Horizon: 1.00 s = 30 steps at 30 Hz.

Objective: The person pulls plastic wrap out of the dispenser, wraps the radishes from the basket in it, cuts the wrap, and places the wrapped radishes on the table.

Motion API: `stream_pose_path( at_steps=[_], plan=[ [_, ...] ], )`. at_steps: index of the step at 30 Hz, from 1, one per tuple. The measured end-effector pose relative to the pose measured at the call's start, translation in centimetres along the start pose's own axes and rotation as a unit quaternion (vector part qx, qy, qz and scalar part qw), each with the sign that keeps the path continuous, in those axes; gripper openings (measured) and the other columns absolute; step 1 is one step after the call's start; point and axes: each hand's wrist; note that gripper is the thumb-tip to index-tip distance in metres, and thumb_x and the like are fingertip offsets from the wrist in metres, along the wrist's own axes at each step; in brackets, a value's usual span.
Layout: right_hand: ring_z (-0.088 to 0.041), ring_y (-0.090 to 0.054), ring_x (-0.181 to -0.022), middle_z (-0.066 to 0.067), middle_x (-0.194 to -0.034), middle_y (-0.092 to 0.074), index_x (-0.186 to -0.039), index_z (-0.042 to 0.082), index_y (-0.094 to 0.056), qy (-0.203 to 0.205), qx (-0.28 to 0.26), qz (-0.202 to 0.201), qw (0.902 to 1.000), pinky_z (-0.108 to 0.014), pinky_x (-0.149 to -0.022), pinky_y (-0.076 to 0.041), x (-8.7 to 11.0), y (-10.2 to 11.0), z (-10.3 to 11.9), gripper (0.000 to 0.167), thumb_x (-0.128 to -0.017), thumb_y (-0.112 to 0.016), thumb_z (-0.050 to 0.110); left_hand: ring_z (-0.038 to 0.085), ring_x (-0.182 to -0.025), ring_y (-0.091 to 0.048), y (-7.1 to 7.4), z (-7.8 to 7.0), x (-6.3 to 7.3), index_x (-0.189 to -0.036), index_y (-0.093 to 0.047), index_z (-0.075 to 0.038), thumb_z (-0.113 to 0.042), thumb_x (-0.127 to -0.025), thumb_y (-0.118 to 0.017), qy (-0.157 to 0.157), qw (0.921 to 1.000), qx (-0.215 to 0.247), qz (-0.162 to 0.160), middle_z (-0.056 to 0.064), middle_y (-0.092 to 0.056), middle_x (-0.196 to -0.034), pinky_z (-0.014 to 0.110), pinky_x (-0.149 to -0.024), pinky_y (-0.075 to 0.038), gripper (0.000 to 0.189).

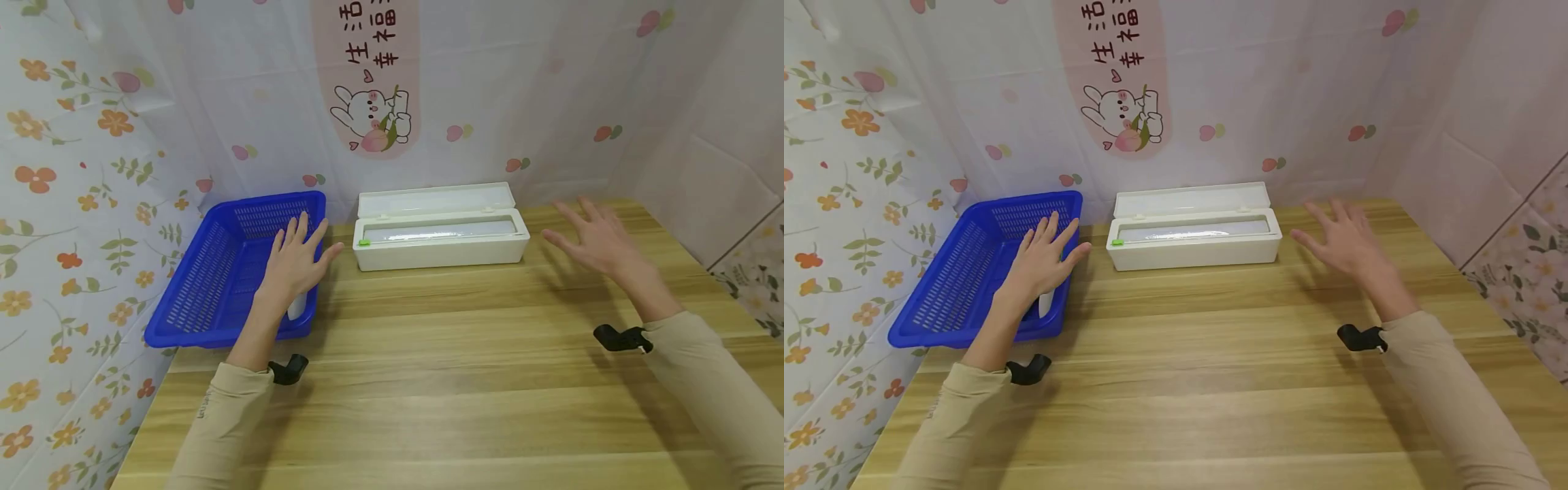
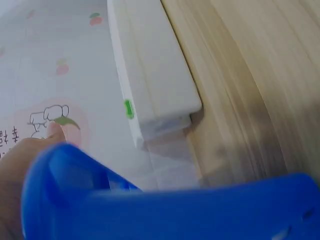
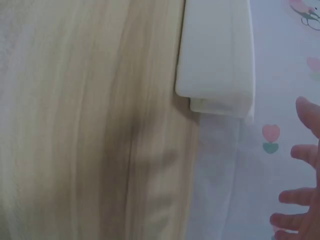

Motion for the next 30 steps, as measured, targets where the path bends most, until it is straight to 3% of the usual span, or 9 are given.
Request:
stream_pose_path(
  at_steps=[10, 20, 26, 30],
  plan=[
    [-0.060, -0.025, -0.138, -0.036, -0.155, -0.026, -0.151, 0.006, -0.041, 0.040, -0.024, -0.048, 0.9978, -0.073, -0.110, -0.016, -0.4, -0.6, 1.0, 0.067, -0.103, -0.050, 0.051, 0.039, -0.153, -0.003, -0.6, -2.3, -1.0, -0.161, -0.024, -0.012, -0.057, -0.106, -0.034, -0.016, 0.9998, 0.007, 0.000, 0.023, -0.008, -0.166, 0.051, -0.122, 0.000, 0.072],
    [-0.056, -0.031, -0.137, -0.032, -0.151, -0.036, -0.144, 0.000, -0.049, 0.065, -0.037, -0.052, 0.9959, -0.071, -0.108, -0.024, -1.7, -2.1, 1.6, 0.058, -0.103, -0.056, 0.040, 0.037, -0.152, -0.013, -2.2, -4.7, -2.2, -0.159, -0.030, -0.008, -0.049, -0.109, -0.033, -0.051, 0.9987, 0.003, 0.008, 0.025, -0.019, -0.163, 0.052, -0.122, -0.009, 0.065],
    [-0.054, -0.043, -0.129, -0.031, -0.141, -0.049, -0.136, -0.002, -0.057, 0.097, -0.051, -0.084, 0.9904, -0.067, -0.106, -0.032, -2.6, -3.0, 2.1, 0.047, -0.099, -0.066, 0.026, 0.039, -0.150, -0.021, -3.4, -5.7, -2.7, -0.157, -0.032, -0.004, -0.041, -0.109, -0.039, -0.067, 0.9973, 0.017, 0.024, 0.024, -0.028, -0.160, 0.051, -0.121, -0.012, 0.061],
    [-0.051, -0.048, -0.125, -0.030, -0.135, -0.055, -0.132, -0.001, -0.062, 0.108, -0.065, -0.100, 0.9871, -0.065, -0.105, -0.036, -3.1, -3.5, 2.5, 0.041, -0.097, -0.070, 0.017, 0.038, -0.147, -0.029, -4.4, -6.2, -3.0, -0.153, -0.040, -0.001, -0.033, -0.108, -0.046, -0.082, 0.9963, 0.026, 0.005, 0.023, -0.037, -0.156, 0.050, -0.120, -0.019, 0.055]
  ],
)
Point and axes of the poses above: each hand's wrist, its own x-axis away from the middle knuckle, its own y-axis out of the back of the hand, z = x × y
